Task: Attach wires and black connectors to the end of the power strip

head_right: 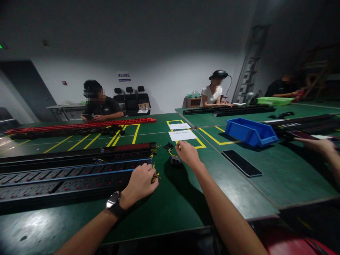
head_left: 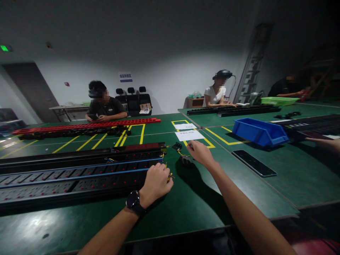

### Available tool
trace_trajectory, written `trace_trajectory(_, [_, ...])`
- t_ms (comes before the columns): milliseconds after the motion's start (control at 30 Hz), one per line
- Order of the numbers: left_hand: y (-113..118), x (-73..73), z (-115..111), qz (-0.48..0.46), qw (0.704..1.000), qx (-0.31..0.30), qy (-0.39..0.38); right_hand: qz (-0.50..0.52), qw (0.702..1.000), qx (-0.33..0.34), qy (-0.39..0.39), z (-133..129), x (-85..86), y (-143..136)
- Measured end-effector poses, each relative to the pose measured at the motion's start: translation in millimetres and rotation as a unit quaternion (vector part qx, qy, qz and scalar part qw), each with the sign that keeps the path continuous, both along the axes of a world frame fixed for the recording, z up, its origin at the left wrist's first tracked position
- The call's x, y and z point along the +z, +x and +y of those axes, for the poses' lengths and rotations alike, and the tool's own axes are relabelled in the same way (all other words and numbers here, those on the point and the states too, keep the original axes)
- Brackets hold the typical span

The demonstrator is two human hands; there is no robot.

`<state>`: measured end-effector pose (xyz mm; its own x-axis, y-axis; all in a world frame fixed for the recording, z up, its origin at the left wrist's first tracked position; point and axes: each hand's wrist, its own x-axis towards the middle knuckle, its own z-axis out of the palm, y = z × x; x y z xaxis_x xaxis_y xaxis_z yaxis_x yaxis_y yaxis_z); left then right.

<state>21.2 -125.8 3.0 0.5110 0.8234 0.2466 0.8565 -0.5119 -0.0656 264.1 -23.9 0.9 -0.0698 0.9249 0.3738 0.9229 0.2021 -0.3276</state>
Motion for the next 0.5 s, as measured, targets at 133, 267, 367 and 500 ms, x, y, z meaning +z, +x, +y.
trace_trajectory(133, [-1, -0.6, 1, 0.0, 1.0, -0.009, 0.005, -0.035, 0.994, -0.077, -0.076, 4, -0.1, 21])
trace_trajectory(267, [0, -0.6, 1, -0.003, 1.0, -0.015, 0.008, -0.04, 0.988, -0.08, -0.122, 7, -1.1, 28])
trace_trajectory(367, [0, -1.6, 1, -0.006, 1.0, -0.011, 0.016, -0.042, 0.988, -0.056, -0.138, 10, -2.6, 27])
trace_trajectory(500, [0, -4.1, 1, -0.012, 1.0, -0.009, 0.024, -0.043, 0.986, -0.005, -0.162, 12, -4.8, 26])
